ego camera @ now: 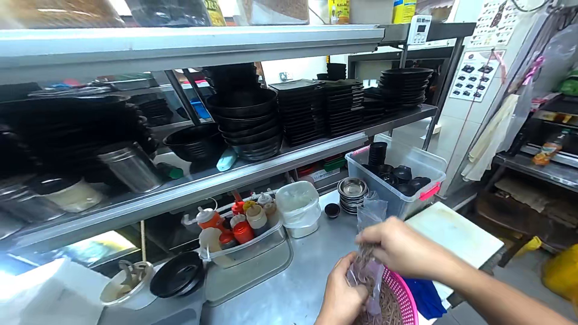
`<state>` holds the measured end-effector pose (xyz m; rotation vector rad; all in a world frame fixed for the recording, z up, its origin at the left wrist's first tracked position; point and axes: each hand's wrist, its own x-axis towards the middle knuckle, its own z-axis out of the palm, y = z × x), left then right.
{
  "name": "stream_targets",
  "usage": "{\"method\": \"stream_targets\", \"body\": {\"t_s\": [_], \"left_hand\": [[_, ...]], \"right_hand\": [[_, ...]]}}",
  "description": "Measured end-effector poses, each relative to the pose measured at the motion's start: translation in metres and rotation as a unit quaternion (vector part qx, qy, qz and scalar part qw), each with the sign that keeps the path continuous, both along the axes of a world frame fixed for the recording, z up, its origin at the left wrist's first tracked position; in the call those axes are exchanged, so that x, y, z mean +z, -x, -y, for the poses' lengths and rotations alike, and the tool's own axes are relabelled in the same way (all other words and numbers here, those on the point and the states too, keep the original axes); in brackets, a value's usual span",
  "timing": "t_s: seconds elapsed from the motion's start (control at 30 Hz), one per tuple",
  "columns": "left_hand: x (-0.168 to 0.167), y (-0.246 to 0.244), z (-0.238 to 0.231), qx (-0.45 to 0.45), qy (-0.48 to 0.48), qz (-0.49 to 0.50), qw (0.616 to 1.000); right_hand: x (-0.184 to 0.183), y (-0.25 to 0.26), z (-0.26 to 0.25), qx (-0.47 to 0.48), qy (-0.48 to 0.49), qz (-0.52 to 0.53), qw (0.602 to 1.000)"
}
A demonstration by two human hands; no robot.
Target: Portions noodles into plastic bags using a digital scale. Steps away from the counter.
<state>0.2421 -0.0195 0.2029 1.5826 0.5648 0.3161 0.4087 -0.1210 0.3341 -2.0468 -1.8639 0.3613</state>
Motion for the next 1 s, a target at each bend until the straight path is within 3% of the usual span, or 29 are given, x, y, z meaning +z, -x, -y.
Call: {"method": "stream_targets", "body": {"t_s": [0.13,0.3,0.4,0.47,0.57,0.77,1.0], "left_hand": [[0.007,0.009,-0.004,0.001,0.02,-0.009,1.0],[0.022,0.02,-0.008,0.014,0.011,-0.04,0.999],[0.042,0.044,-0.016,0.039,-0.036,-0.038,0.998],[0.047,0.066,-0.024,0.075,-0.046,-0.032,0.996],[0.05,0.102,-0.03,0.097,-0.03,-0.003,0.995],[0.011,0.162,-0.044,0.151,0.014,0.007,0.988],[-0.026,0.215,-0.038,0.267,0.064,-0.011,0.962]], "right_hand": [[-0.042,0.004,-0.008,0.037,0.032,0.022,0.999],[-0.051,-0.002,-0.006,0.007,-0.141,-0.046,0.989],[-0.06,-0.005,0.004,-0.035,-0.275,-0.155,0.948],[-0.071,-0.005,0.012,-0.073,-0.307,-0.234,0.919],[-0.102,-0.004,0.024,-0.138,-0.286,-0.307,0.897],[-0.182,0.011,0.049,-0.214,-0.179,-0.367,0.888],[-0.222,0.03,0.067,-0.246,-0.113,-0.404,0.874]]}}
